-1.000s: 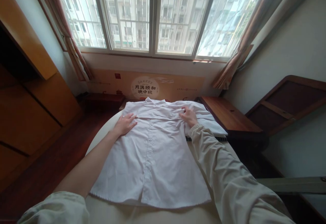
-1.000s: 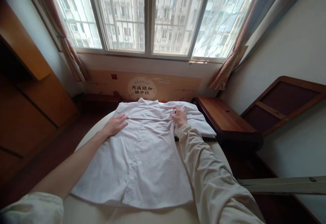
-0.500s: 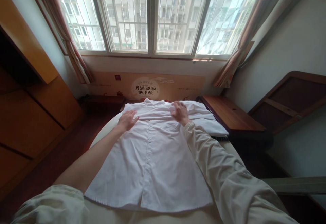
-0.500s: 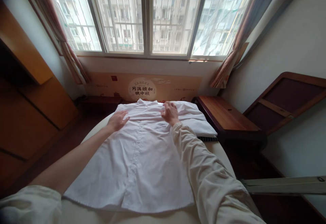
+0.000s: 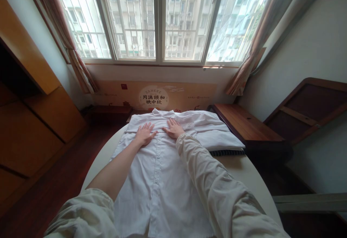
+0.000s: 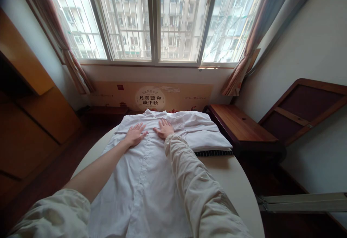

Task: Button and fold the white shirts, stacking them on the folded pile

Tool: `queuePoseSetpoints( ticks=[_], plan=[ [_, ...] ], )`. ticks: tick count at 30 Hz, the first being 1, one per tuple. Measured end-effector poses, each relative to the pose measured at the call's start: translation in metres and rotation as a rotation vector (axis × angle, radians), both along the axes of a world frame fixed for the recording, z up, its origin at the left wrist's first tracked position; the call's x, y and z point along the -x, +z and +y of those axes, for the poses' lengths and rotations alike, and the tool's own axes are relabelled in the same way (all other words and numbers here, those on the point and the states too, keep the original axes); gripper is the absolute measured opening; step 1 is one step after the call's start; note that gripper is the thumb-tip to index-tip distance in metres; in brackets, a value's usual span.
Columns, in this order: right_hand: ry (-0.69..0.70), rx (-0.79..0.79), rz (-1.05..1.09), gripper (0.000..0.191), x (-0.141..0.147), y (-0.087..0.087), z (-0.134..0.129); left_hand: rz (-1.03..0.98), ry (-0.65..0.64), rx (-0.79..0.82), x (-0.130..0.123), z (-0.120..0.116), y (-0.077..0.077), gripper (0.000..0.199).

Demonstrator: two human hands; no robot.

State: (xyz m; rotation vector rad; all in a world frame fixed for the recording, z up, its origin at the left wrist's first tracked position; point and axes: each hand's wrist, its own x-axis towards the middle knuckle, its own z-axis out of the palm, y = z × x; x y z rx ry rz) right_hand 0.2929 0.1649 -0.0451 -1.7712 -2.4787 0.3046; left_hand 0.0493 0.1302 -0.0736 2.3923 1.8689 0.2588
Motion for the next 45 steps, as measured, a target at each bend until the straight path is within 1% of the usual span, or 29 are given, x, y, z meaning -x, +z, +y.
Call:
queuePoseSetpoints(
  ticks=[1, 3, 5, 7, 11, 15, 17, 20, 24, 25, 27, 29, 31, 32, 33, 35, 37, 39, 42, 45],
  plan=[
    [-0.05, 0.013, -0.015, 0.092, -0.014, -0.001, 0.001, -0.003, 0.021, 0.004, 0.002, 0.0, 0.0, 0.076],
    [-0.12, 0.008, -0.076, 0.095, -0.042, 0.0, 0.004, -0.009, 0.083, 0.005, 0.005, 0.0, 0.001, 0.078],
    [-0.142, -0.001, -0.148, 0.094, -0.066, 0.004, 0.005, -0.009, 0.159, 0.0, 0.009, 0.0, 0.0, 0.08],
    [-0.146, -0.012, -0.184, 0.092, -0.081, 0.009, 0.006, -0.007, 0.238, -0.015, 0.015, 0.0, 0.0, 0.082],
    [-0.171, -0.032, -0.15, 0.091, -0.097, 0.015, 0.006, -0.01, 0.366, -0.066, 0.032, -0.003, -0.003, 0.088],
    [-0.244, -0.023, -0.119, 0.091, -0.11, 0.016, 0.003, -0.018, 0.469, -0.088, 0.052, -0.006, -0.005, 0.089],
    [-0.279, -0.02, -0.122, 0.092, -0.119, 0.017, 0.002, -0.026, 0.506, -0.094, 0.059, -0.008, -0.005, 0.087],
    [-0.307, -0.027, -0.121, 0.092, -0.131, 0.02, 0.0, -0.025, 0.523, -0.09, 0.064, -0.01, -0.005, 0.084],
    [-0.273, -0.046, -0.093, 0.084, -0.146, 0.029, -0.003, -0.008, 0.485, -0.131, 0.067, -0.015, -0.003, 0.075],
    [-0.255, -0.064, -0.081, 0.08, -0.15, 0.032, -0.004, 0.008, 0.457, -0.156, 0.068, -0.017, -0.001, 0.072],
    [-0.245, -0.142, -0.032, 0.071, -0.161, 0.039, -0.006, 0.046, 0.356, -0.214, 0.07, -0.02, 0.003, 0.067],
    [-0.321, -0.269, 0.044, 0.063, -0.176, 0.046, -0.009, 0.071, 0.224, -0.257, 0.072, -0.023, 0.006, 0.065],
    [-0.471, -0.359, 0.104, 0.06, -0.195, 0.052, -0.013, 0.071, 0.127, -0.251, 0.073, -0.023, 0.008, 0.067],
    [-0.55, -0.363, 0.119, 0.061, -0.205, 0.054, -0.015, 0.066, 0.102, -0.225, 0.074, -0.022, 0.008, 0.069],
    [-0.619, -0.335, 0.122, 0.065, -0.216, 0.054, -0.017, 0.062, 0.087, -0.183, 0.074, -0.021, 0.008, 0.071],
    [-0.698, -0.207, 0.126, 0.076, -0.235, 0.053, -0.022, 0.064, 0.072, -0.083, 0.075, -0.018, 0.006, 0.073],
    [-0.722, -0.065, 0.162, 0.086, -0.252, 0.049, -0.026, 0.078, 0.068, -0.015, 0.076, -0.015, 0.004, 0.074],
    [-0.744, 0.011, 0.235, 0.09, -0.265, 0.043, -0.028, 0.085, 0.067, -0.001, 0.077, -0.013, 0.002, 0.075],
    [-0.873, -0.01, 0.33, 0.093, -0.277, 0.034, -0.03, 0.077, 0.066, -0.017, 0.078, -0.013, 0.001, 0.074],
    [-1.009, -0.032, 0.349, 0.098, -0.286, 0.032, -0.032, 0.074, 0.075, -0.032, 0.078, -0.014, 0.001, 0.072]
  ],
)
